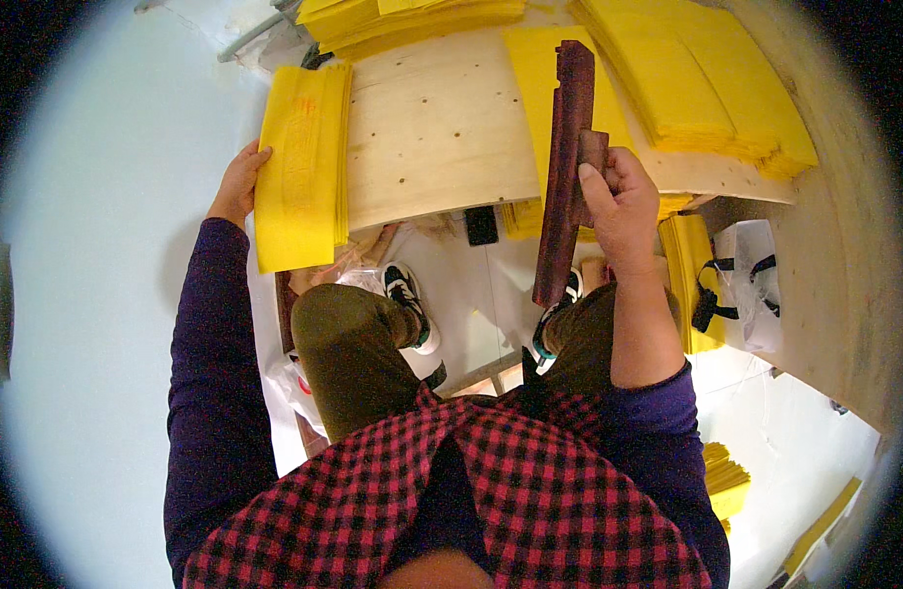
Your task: The person repeatedly smooths yellow foam sheets on a wooden workbench using a dark rectangular tool. They handle the sheets one at a time, pressing the tool along the surface, then stacking the treated sheets to the side.
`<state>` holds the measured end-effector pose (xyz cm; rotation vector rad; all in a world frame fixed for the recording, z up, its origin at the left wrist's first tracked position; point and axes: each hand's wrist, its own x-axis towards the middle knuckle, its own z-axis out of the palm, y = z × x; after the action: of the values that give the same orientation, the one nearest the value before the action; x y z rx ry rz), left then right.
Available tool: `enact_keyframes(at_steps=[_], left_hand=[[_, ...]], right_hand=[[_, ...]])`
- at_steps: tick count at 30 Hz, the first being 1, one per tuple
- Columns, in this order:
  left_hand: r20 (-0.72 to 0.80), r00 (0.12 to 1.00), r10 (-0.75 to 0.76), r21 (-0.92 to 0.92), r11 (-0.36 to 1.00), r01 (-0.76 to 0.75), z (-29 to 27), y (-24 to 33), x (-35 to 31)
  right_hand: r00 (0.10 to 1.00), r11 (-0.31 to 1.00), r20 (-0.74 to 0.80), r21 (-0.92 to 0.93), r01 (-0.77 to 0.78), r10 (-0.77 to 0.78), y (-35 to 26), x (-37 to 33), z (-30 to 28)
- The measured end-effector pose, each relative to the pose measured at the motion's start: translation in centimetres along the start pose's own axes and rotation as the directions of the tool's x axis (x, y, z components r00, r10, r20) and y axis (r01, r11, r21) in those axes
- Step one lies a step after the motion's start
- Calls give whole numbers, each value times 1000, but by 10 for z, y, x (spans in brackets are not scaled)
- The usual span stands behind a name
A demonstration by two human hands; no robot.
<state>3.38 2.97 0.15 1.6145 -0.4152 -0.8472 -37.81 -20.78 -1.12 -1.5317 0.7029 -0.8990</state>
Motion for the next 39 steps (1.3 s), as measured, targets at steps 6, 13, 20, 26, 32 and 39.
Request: enact_keyframes(at_steps=[6,13,20,26,32,39], left_hand=[[-66,998,-10,77,997,15,-14,-18,14],[-92,996,12,19,1000,-10,-30,-26,20],[-411,750,518,642,749,-166,-18,-4,29],[-1,899,438,397,825,-401,80,28,9],[323,940,109,212,960,-184,222,10,-3],[192,977,-95,125,990,72,321,-14,13]], right_hand=[[999,999,-53,45,3,-1,2,2,0],[993,986,-76,132,97,-88,5,5,-8],[979,940,-203,332,78,-10,-4,4,-18],[959,848,-284,506,161,-13,-12,6,-40],[936,791,-351,583,186,38,-17,5,-51],[942,781,-331,603,163,59,-15,5,-60]])
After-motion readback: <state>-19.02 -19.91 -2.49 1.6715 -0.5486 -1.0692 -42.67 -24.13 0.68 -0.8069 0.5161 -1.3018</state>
